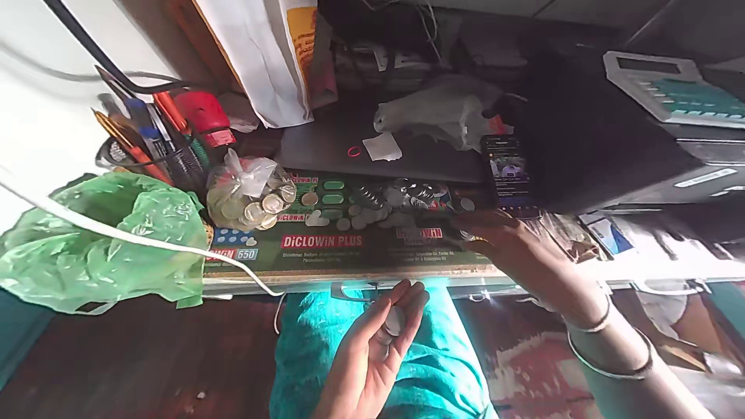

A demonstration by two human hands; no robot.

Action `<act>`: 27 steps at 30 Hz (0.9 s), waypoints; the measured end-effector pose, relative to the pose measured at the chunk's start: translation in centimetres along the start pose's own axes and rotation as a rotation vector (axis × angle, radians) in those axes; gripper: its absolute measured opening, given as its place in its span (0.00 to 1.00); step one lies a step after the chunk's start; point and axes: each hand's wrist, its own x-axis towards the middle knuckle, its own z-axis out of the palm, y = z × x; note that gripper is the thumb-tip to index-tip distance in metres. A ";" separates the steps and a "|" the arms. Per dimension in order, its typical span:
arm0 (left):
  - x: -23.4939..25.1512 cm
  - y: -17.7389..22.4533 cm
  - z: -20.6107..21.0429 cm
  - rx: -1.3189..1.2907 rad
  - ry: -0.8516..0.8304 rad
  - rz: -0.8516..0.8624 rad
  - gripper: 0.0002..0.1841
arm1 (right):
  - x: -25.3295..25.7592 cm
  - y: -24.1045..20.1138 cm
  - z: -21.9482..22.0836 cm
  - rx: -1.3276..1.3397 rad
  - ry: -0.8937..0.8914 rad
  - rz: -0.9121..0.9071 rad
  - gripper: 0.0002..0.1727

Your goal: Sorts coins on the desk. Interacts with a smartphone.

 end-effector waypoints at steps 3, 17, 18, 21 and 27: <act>0.0 0.0 -0.1 0.003 0.002 -0.002 0.22 | -0.3 -0.2 1.2 -0.079 0.087 -0.053 0.14; -0.3 -0.1 -0.7 -0.024 0.005 -0.007 0.21 | 2.2 2.0 -3.0 0.018 -0.090 0.129 0.11; -0.3 -0.1 -0.8 -0.030 -0.001 -0.011 0.21 | 2.8 2.8 -3.6 0.013 -0.073 0.148 0.11; -0.2 -0.2 -1.0 -0.033 -0.015 -0.016 0.21 | 4.3 4.9 -4.2 0.024 -0.039 0.109 0.09; -0.3 -0.3 -1.6 -0.043 -0.020 -0.038 0.21 | 5.7 4.5 -2.7 0.026 -0.136 0.094 0.10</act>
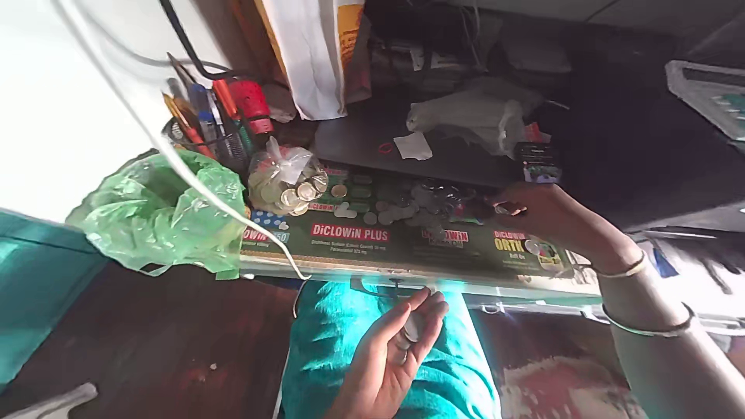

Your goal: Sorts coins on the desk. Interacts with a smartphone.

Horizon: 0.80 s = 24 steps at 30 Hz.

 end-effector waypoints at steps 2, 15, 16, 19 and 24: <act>-0.1 0.1 -0.1 0.007 0.006 0.000 0.21 | 0.0 -0.3 0.1 -0.049 -0.017 -0.010 0.13; -0.6 2.1 -1.8 0.018 -0.067 0.059 0.21 | 3.5 -14.0 9.3 -0.250 0.225 -0.675 0.17; -0.8 2.3 -1.9 0.018 -0.075 0.074 0.21 | 3.1 -14.6 10.0 -0.320 0.230 -0.670 0.21; -1.5 2.8 -1.4 -0.018 0.028 0.116 0.17 | 0.2 -15.4 11.7 -0.427 0.301 -0.641 0.24; -1.5 3.4 -1.6 0.000 0.061 0.127 0.17 | -2.7 -13.8 13.5 -0.181 0.470 -0.709 0.14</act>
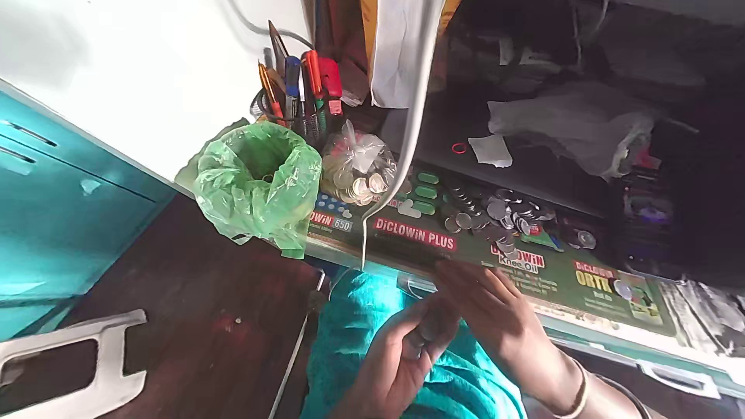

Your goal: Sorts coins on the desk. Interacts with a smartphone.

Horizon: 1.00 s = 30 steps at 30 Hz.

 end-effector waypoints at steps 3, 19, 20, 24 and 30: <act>0.3 0.1 -0.3 -0.026 -0.080 -0.025 0.20 | -0.5 0.6 -1.1 0.206 0.077 0.156 0.10; 0.6 -0.4 -0.1 0.036 -0.082 -0.035 0.22 | 9.5 6.4 -1.3 -0.036 -0.340 0.239 0.12; 0.5 -0.3 0.0 0.027 -0.069 -0.033 0.21 | 10.0 6.1 -1.1 -0.080 -0.358 0.224 0.11; 0.3 -0.2 -0.3 -0.017 -0.083 -0.026 0.21 | 10.2 5.7 -1.1 -0.103 -0.254 0.192 0.10; 0.4 0.2 -1.1 -0.046 -0.112 -0.029 0.21 | 6.8 6.1 -4.1 0.391 -0.116 0.513 0.12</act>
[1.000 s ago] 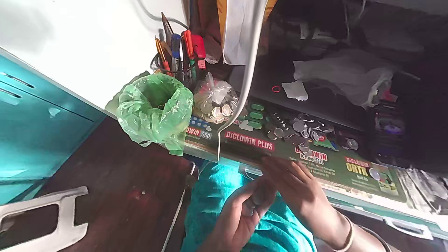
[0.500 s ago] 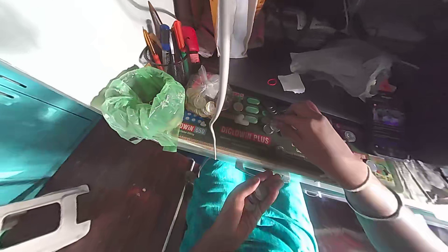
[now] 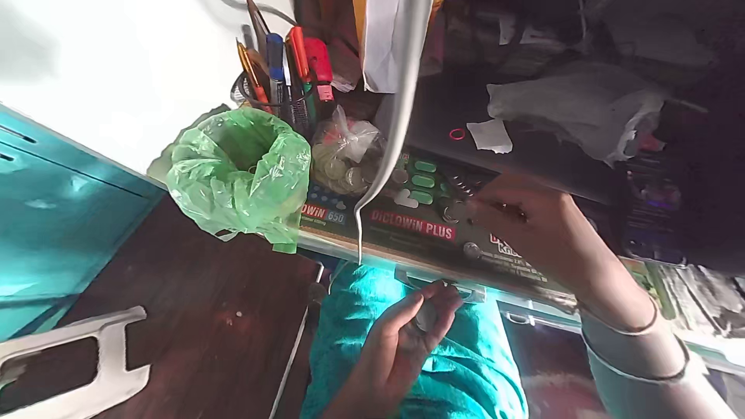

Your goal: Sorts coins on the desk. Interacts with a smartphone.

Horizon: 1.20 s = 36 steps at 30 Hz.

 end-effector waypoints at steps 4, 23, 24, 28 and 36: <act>0.1 -0.2 0.3 0.003 0.050 -0.025 0.21 | -2.3 1.4 0.0 0.183 0.021 0.141 0.12; 0.2 -0.4 0.1 -0.028 0.047 0.028 0.20 | -8.4 1.1 4.2 -0.473 0.068 -0.290 0.19; 0.3 -0.5 -0.1 -0.028 0.029 0.029 0.20 | -9.1 1.1 4.2 -0.487 0.072 -0.311 0.17; 0.6 -0.2 -0.3 -0.018 -0.001 0.012 0.21 | -11.0 1.4 3.8 -0.397 0.138 -0.387 0.12; 0.9 -0.6 0.2 0.019 -0.005 0.003 0.21 | -9.3 1.7 2.8 -0.311 0.172 -0.396 0.11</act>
